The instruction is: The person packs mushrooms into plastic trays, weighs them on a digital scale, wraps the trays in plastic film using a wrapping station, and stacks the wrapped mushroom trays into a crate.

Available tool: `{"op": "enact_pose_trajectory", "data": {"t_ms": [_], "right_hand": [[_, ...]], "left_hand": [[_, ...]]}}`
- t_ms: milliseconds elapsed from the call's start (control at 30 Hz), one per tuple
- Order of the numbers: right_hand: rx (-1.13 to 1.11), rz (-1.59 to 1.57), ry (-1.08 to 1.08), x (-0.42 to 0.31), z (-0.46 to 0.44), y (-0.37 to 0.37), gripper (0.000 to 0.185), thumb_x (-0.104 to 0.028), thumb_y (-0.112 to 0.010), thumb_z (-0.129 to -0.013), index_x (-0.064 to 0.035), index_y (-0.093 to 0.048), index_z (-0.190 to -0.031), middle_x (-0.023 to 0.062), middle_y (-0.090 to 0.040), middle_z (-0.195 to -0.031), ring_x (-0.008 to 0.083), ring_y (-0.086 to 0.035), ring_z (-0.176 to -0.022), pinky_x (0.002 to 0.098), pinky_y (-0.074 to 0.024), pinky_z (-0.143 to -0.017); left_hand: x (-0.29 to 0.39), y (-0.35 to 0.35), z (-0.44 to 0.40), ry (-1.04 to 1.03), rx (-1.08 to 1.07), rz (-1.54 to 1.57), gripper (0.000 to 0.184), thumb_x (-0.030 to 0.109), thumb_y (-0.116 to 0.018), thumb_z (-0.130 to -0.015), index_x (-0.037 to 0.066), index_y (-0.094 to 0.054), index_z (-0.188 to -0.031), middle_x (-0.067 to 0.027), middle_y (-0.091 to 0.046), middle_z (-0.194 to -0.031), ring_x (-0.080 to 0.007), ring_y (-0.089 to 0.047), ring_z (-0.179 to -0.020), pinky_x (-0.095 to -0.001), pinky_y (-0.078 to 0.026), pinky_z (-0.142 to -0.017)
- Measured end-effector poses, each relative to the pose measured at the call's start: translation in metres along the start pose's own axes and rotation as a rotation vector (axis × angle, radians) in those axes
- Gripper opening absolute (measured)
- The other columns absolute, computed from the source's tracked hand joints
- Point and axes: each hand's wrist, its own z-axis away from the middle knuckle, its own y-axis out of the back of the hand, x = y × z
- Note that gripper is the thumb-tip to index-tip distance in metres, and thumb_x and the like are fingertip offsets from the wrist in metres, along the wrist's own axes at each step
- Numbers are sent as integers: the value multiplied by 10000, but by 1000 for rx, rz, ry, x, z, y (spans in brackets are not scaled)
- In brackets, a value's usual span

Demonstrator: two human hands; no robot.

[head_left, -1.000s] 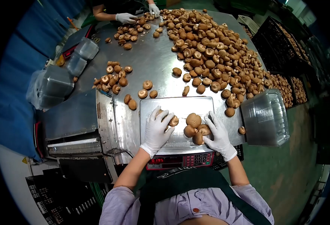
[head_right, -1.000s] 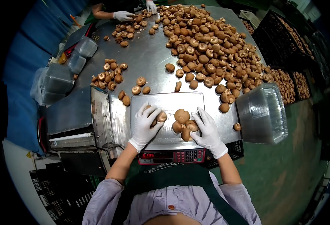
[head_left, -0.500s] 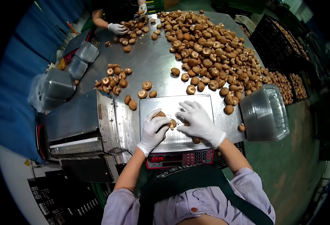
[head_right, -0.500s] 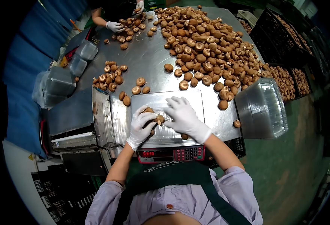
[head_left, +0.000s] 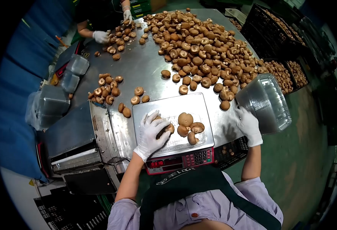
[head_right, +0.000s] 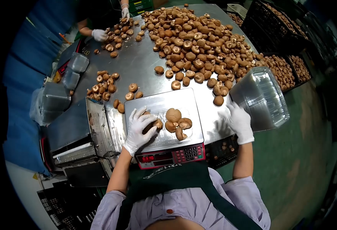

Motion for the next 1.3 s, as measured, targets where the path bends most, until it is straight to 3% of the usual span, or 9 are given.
{"op": "enact_pose_trajectory", "data": {"t_ms": [100, 300, 433, 933, 1000, 1067, 1200, 1233, 1300], "right_hand": [[-375, 113, -201, 15, 28, 5, 503, -426, -681, -751, -95, -597, -1120, 92, -629, -1064, 316, -612, -927, 411, -496, -757], [-75, -227, -197, 7, 48, -27, 390, -348, -690, -738, -80, -668, -1020, 128, -674, -923, 281, -645, -870, 369, -505, -756], [-73, -249, -256, -9, 26, -33, 369, -337, -654, -773, -82, -669, -1040, 148, -673, -927, 293, -647, -862, 371, -505, -767], [429, 27, -42, -5, -46, -113, 496, -198, -693, -742, -54, -529, -1187, 142, -515, -1235, 326, -534, -1028, 399, -441, -898], [515, -58, 10, -15, -33, -99, 560, -198, -715, -731, -38, -513, -1229, 153, -541, -1218, 313, -564, -1003, 381, -452, -898], [114, -868, -107, -40, -11, -55, 627, -216, -737, -733, -23, -488, -1275, 164, -577, -1182, 293, -598, -979, 354, -467, -890], [-154, -1142, 314, -87, 31, 2, 598, -166, -748, -744, -52, -508, -1280, 174, -599, -1156, 264, -605, -1016, 327, -483, -872], [24, -1129, 412, -91, 33, -9, 535, -128, -746, -739, -67, -549, -1233, 188, -616, -1108, 282, -623, -976, 328, -498, -833], [25, -992, 299, -69, 43, -3, 498, -128, -742, -739, -69, -568, -1202, 188, -625, -1068, 298, -632, -940, 331, -505, -811]], "left_hand": [[13, -7, -20, 71, -22, 9, 383, 309, -695, -750, 124, -644, -1082, -81, -593, -1131, -307, -434, -1229, -496, -220, -1066], [33, -25, -55, 131, -282, -270, 519, 445, -652, -777, 114, -603, -1173, -122, -518, -1262, -317, -376, -1277, -505, -166, -1092], [27, -20, -56, 301, -355, 108, 305, 186, -742, -675, 100, -601, -933, -74, -633, -1062, -260, -551, -1097, -498, -205, -1090], [16, -20, -41, 225, -185, 277, 262, 61, -737, -677, 83, -563, -872, -65, -676, -1014, -233, -586, -1090, -461, -258, -1080], [17, -17, -42, 235, -175, 339, 260, 59, -738, -680, 83, -562, -869, -61, -683, -1003, -227, -587, -1098, -458, -263, -1078], [25, -14, -44, 230, -162, 382, 255, 67, -746, -684, 82, -565, -863, -57, -691, -990, -221, -590, -1101, -458, -264, -1079], [57, -13, -53, 9, -166, 412, 296, 97, -758, -691, 86, -608, -947, -82, -667, -1056, -227, -589, -1090, -459, -266, -1075], [63, -16, -53, -39, -184, 396, 333, 116, -752, -702, 89, -616, -1005, -95, -655, -1079, -234, -576, -1104, -459, -272, -1070], [71, -13, -58, -145, -287, 248, 448, 196, -739, -721, 102, -612, -1141, -142, -597, -1177, -278, -510, -1175, -466, -287, -1056]]}}
